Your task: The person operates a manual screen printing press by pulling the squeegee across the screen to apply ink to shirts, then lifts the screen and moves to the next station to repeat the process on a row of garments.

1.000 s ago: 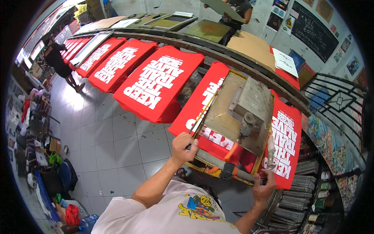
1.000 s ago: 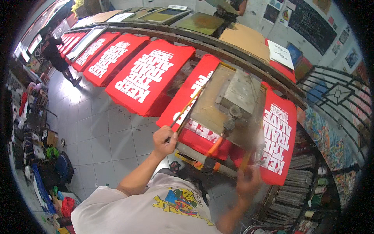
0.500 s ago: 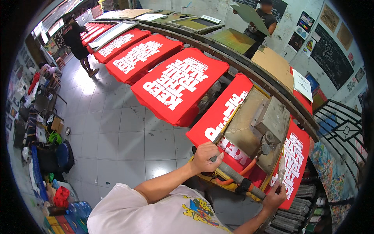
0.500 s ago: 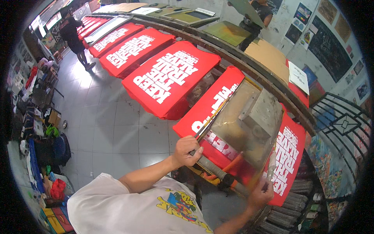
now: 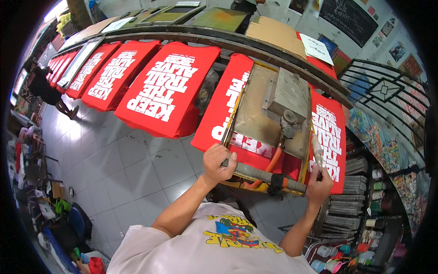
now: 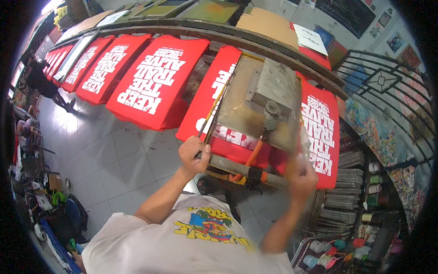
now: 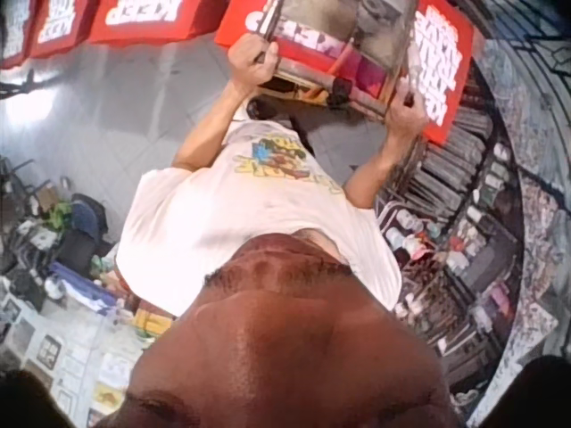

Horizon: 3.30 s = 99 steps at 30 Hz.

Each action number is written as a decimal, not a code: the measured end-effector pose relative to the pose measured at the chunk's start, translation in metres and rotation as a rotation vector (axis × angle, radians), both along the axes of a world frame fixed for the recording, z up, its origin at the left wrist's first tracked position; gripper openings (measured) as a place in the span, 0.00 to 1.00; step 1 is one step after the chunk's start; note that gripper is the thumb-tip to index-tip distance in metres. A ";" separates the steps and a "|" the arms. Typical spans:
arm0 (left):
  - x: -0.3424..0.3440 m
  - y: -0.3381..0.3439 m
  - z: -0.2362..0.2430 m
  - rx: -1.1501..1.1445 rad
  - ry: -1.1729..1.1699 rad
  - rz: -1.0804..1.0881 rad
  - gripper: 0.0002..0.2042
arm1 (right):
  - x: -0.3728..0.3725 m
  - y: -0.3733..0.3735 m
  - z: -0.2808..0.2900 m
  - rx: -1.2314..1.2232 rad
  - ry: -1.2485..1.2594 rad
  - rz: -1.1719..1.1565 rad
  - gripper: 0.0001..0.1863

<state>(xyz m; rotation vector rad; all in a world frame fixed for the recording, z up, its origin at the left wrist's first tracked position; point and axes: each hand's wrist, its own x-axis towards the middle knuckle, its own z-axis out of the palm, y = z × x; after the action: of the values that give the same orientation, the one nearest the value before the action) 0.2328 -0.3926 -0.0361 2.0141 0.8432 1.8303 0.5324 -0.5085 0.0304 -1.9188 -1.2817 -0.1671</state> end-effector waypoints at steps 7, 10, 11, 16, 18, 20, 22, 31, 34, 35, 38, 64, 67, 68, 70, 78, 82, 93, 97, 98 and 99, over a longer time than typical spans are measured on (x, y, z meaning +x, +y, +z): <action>0.001 -0.001 -0.004 0.006 -0.020 0.008 0.09 | 0.011 0.000 -0.015 0.046 -0.021 0.016 0.16; 0.000 -0.001 -0.004 0.004 -0.011 0.002 0.09 | 0.012 -0.004 -0.011 -0.126 0.052 -0.057 0.16; 0.000 -0.001 -0.005 0.009 -0.008 0.006 0.09 | 0.012 -0.003 -0.012 -0.074 0.009 -0.043 0.16; 0.000 -0.002 0.000 0.019 -0.016 -0.004 0.10 | 0.009 -0.002 -0.016 0.039 -0.042 -0.013 0.16; 0.000 -0.003 0.000 0.009 -0.018 -0.001 0.10 | 0.007 -0.001 -0.015 0.059 -0.044 -0.010 0.16; -0.001 -0.004 -0.003 -0.005 -0.011 0.001 0.09 | 0.006 -0.001 -0.015 0.059 -0.048 -0.015 0.16; -0.002 -0.004 -0.004 -0.014 -0.006 0.001 0.09 | 0.008 -0.002 -0.016 0.039 -0.055 -0.030 0.16; 0.001 0.000 -0.004 0.015 -0.016 -0.007 0.09 | 0.007 0.001 -0.013 0.046 -0.043 -0.028 0.17; 0.000 -0.001 -0.007 -0.003 -0.012 -0.008 0.08 | 0.007 0.000 -0.013 0.045 -0.042 -0.018 0.16; -0.001 -0.001 -0.006 -0.005 -0.009 -0.009 0.08 | 0.007 0.001 -0.013 0.053 -0.043 -0.017 0.16; -0.001 -0.001 -0.006 -0.001 -0.009 -0.013 0.08 | 0.008 0.002 -0.014 0.060 -0.040 -0.017 0.16; 0.001 -0.001 -0.004 -0.007 -0.010 -0.012 0.08 | 0.012 0.000 -0.016 0.054 -0.060 -0.018 0.15; 0.000 -0.001 -0.004 -0.004 -0.005 -0.003 0.09 | 0.012 0.000 -0.017 0.056 -0.038 -0.017 0.16; 0.000 -0.001 -0.005 0.000 -0.006 -0.004 0.09 | 0.012 0.000 -0.018 0.057 -0.053 -0.018 0.16; 0.000 0.001 -0.005 0.015 -0.008 0.002 0.09 | 0.014 -0.001 -0.019 0.060 -0.082 -0.020 0.17; 0.014 0.000 -0.007 0.039 -0.036 0.016 0.10 | 0.028 -0.007 -0.033 0.366 -0.092 -0.159 0.18; 0.020 0.000 -0.006 0.091 -0.025 0.030 0.08 | 0.037 -0.008 -0.034 0.205 0.067 -0.206 0.18; 0.000 -0.013 -0.003 -0.002 0.055 0.246 0.15 | 0.000 -0.037 -0.001 -0.465 -0.184 0.167 0.37; -0.008 -0.061 -0.001 -0.038 -0.002 0.273 0.18 | -0.005 -0.069 -0.011 -0.339 -0.296 0.169 0.35; -0.020 -0.078 -0.003 -0.012 0.016 0.302 0.18 | -0.013 -0.075 -0.018 -0.314 -0.309 0.163 0.35; -0.022 -0.097 -0.007 0.005 0.023 0.313 0.18 | -0.010 -0.090 -0.023 -0.226 -0.369 0.164 0.33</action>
<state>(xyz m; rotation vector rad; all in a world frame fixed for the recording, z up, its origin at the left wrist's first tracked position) 0.2111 -0.4896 -0.0431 2.0002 1.2199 1.9709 0.5227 -0.5981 0.0073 -2.0220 -1.7611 -0.3148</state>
